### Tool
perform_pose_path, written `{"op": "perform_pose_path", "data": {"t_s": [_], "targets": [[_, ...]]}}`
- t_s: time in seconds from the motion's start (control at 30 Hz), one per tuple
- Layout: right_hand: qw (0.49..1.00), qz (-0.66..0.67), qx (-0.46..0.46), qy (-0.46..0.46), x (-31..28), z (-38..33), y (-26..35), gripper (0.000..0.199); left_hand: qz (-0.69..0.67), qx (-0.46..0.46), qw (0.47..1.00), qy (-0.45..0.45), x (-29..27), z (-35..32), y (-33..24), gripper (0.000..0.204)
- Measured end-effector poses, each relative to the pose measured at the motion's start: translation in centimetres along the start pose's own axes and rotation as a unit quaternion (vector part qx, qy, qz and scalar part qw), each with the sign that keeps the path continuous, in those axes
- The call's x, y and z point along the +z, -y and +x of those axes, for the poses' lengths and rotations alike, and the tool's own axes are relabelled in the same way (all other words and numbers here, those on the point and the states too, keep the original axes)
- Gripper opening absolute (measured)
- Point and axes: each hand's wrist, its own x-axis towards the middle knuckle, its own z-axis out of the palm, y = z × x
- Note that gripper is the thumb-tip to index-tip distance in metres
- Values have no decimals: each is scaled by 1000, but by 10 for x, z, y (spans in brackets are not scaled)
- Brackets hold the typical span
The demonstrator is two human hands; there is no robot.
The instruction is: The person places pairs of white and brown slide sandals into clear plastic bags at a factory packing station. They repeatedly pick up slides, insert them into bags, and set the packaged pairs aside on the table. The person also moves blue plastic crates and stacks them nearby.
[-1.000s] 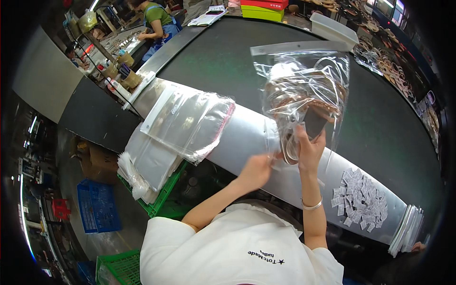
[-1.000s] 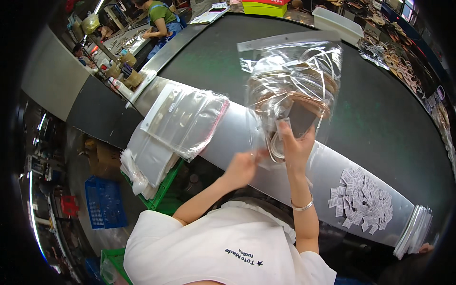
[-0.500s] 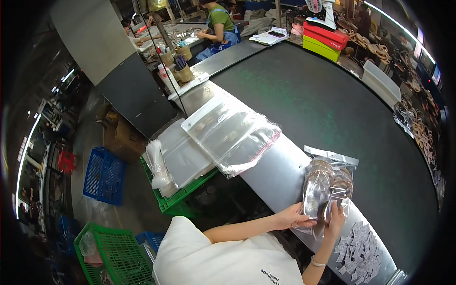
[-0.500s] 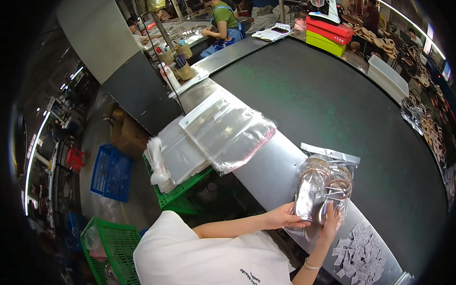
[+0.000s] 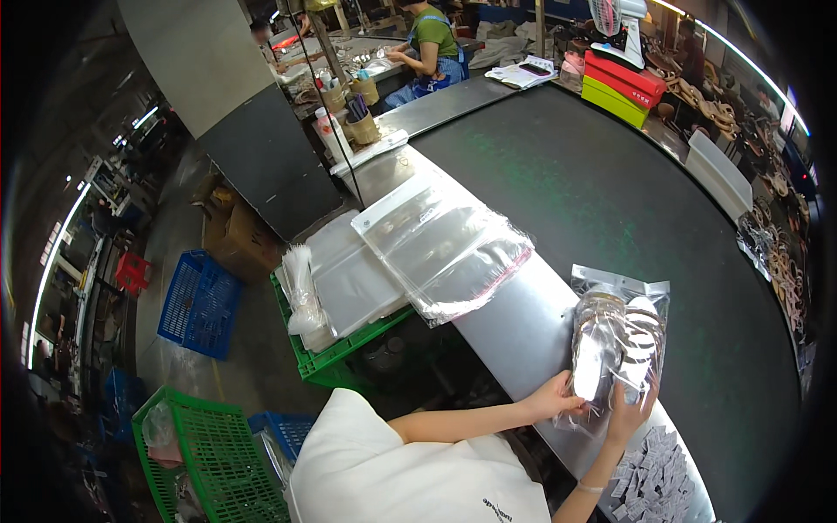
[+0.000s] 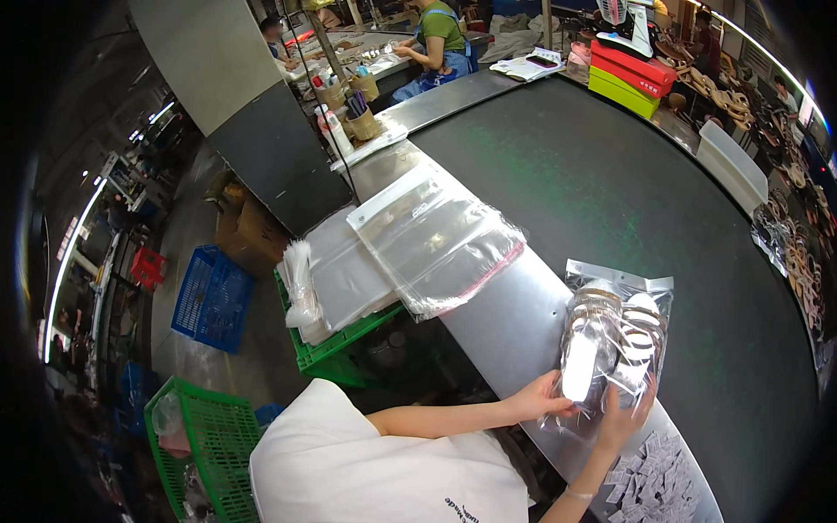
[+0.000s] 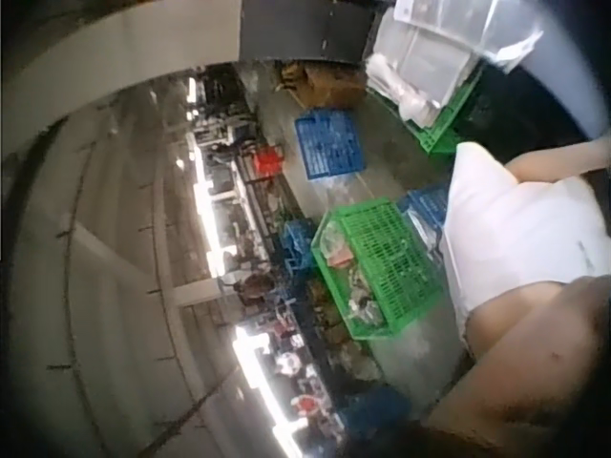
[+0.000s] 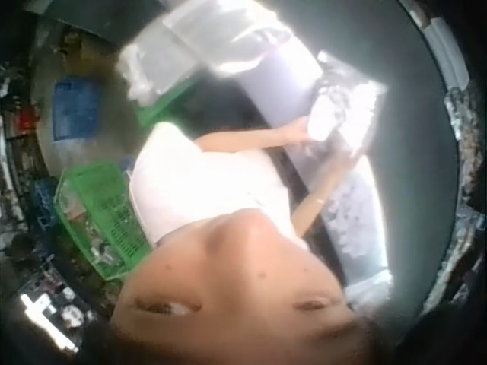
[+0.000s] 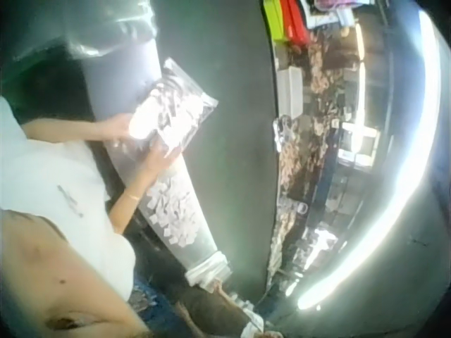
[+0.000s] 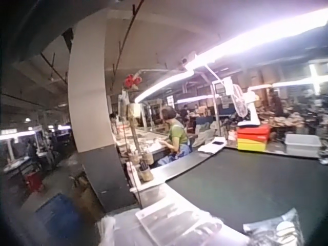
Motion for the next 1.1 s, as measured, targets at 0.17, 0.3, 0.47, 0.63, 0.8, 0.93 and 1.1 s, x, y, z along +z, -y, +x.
{"op": "perform_pose_path", "data": {"t_s": [0.17,0.3,0.47,0.63,0.8,0.93,1.1], "targets": [[992,-123,18,23,18,2,-31,28,42,4,996,-73,3,17,-5,37],[990,-105,-24,90,6,0,-2,48,115,-2,992,-45,-11,8,-12,47],[989,-65,40,130,-7,-15,-8,59,178,-62,982,0,-23,-13,-37,44],[985,-137,-5,109,-7,-27,13,43,193,-84,977,-18,-17,-29,-44,39],[961,-260,-83,47,2,-48,36,16,243,-76,966,-49,-23,-44,-42,38],[979,-153,-61,120,6,-70,58,15,284,-83,953,-70,-32,-59,-46,33],[977,-40,-71,196,24,-83,86,22,290,-84,949,-91,-30,-74,-54,31]]}}
